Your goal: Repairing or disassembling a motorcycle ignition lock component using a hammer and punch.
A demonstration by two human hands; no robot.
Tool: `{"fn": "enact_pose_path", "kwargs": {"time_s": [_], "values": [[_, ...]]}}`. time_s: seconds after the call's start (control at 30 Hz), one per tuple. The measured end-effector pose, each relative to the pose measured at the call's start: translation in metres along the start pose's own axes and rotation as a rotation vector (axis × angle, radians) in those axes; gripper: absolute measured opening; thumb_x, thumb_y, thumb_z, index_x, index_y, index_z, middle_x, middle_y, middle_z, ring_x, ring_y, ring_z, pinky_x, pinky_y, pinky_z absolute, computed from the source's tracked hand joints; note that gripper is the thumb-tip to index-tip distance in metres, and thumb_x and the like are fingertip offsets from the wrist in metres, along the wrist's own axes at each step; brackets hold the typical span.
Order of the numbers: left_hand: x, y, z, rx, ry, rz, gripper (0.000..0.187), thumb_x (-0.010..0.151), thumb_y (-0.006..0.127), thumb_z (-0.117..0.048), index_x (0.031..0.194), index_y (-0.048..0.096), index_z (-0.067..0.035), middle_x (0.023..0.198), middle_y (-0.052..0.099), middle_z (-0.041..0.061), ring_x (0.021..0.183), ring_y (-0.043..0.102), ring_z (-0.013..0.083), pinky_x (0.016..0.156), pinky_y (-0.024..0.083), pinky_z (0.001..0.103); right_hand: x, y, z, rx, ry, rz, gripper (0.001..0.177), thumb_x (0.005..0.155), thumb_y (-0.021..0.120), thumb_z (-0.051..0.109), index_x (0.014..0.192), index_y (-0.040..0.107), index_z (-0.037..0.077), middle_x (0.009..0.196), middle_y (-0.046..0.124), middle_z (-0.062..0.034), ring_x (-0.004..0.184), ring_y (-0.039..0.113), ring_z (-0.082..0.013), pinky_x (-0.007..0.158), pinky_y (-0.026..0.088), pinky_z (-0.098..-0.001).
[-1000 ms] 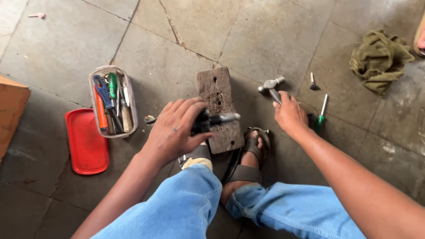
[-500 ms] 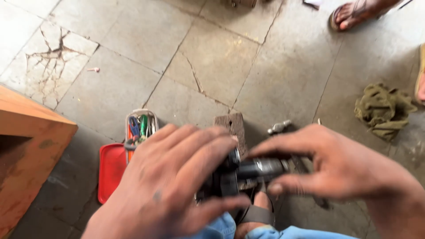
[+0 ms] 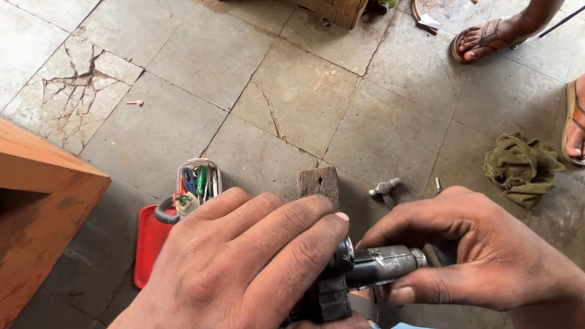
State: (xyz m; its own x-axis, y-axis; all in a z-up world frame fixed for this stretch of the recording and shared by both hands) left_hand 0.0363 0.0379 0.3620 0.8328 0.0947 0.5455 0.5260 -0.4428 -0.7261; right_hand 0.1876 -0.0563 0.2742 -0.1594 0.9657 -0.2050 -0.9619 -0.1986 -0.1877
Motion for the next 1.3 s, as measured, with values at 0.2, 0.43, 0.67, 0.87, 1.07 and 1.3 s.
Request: {"fn": "enact_pose_path", "kwargs": {"time_s": [0.2, 0.43, 0.67, 0.87, 1.07, 1.3], "values": [[0.000, 0.002, 0.000, 0.052, 0.003, 0.005, 0.035, 0.084, 0.068, -0.020, 0.113, 0.072, 0.000, 0.109, 0.074, 0.020, 0.089, 0.076, 0.0262, 0.068, 0.053, 0.037, -0.003, -0.003, -0.014, 0.157, 0.018, -0.030, 0.038, 0.080, 0.088, 0.026, 0.107, 0.078, 0.000, 0.085, 0.085, -0.0071, 0.077, 0.075, -0.0142, 0.066, 0.061, -0.0285], [0.004, 0.001, -0.002, 0.057, -0.010, -0.012, 0.034, 0.087, 0.067, -0.024, 0.112, 0.071, -0.002, 0.105, 0.074, 0.017, 0.090, 0.076, 0.0245, 0.071, 0.054, 0.037, -0.007, -0.004, -0.009, 0.237, 0.006, -0.062, 0.036, 0.080, 0.089, 0.022, 0.104, 0.077, -0.001, 0.083, 0.083, -0.0078, 0.075, 0.076, -0.0139, 0.065, 0.061, -0.0294], [0.004, 0.000, -0.006, 0.083, 0.031, -0.006, 0.047, 0.089, 0.073, -0.043, 0.114, 0.071, -0.003, 0.108, 0.073, 0.014, 0.093, 0.074, 0.0247, 0.078, 0.055, 0.040, -0.016, -0.012, -0.006, -0.004, -0.049, -0.212, 0.037, 0.077, 0.094, 0.020, 0.107, 0.079, 0.003, 0.085, 0.077, -0.0056, 0.071, 0.074, -0.0122, 0.060, 0.056, -0.0251], [0.004, -0.005, -0.012, 0.171, 0.045, 0.012, 0.038, 0.090, 0.074, -0.034, 0.117, 0.070, -0.008, 0.122, 0.069, 0.013, 0.103, 0.072, 0.0273, 0.090, 0.056, 0.047, -0.016, -0.011, 0.021, -0.006, -0.231, -0.349, 0.033, 0.080, 0.087, 0.011, 0.110, 0.077, 0.001, 0.094, 0.082, -0.0088, 0.083, 0.081, -0.0127, 0.071, 0.063, -0.0248], [0.007, -0.007, -0.006, 0.216, 0.027, 0.004, 0.047, 0.089, 0.072, -0.027, 0.130, 0.060, -0.006, 0.127, 0.067, 0.019, 0.110, 0.070, 0.0322, 0.094, 0.054, 0.051, -0.022, -0.014, 0.028, -0.069, -0.333, -0.503, 0.033, 0.079, 0.083, 0.002, 0.110, 0.073, 0.000, 0.107, 0.081, -0.0152, 0.095, 0.083, -0.0171, 0.081, 0.065, -0.0294], [0.005, -0.008, -0.005, 0.225, -0.018, 0.010, 0.043, 0.093, 0.074, -0.022, 0.130, 0.062, -0.005, 0.111, 0.073, 0.015, 0.104, 0.076, 0.0314, 0.090, 0.059, 0.051, -0.026, -0.011, 0.037, -0.196, -0.500, -0.604, 0.033, 0.080, 0.079, -0.004, 0.112, 0.069, -0.001, 0.110, 0.077, -0.0187, 0.103, 0.079, -0.0230, 0.097, 0.063, -0.0393]]}}
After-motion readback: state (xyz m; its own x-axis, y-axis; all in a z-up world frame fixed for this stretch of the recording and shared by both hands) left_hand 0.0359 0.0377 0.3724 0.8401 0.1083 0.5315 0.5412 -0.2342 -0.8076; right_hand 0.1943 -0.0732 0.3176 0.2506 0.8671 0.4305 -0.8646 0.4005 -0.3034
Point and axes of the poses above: each hand's wrist, its own x-axis towards the middle knuckle, its own y-axis out of the palm, z = x × y, the point moved 8 cm from there along x, towards the middle knuckle
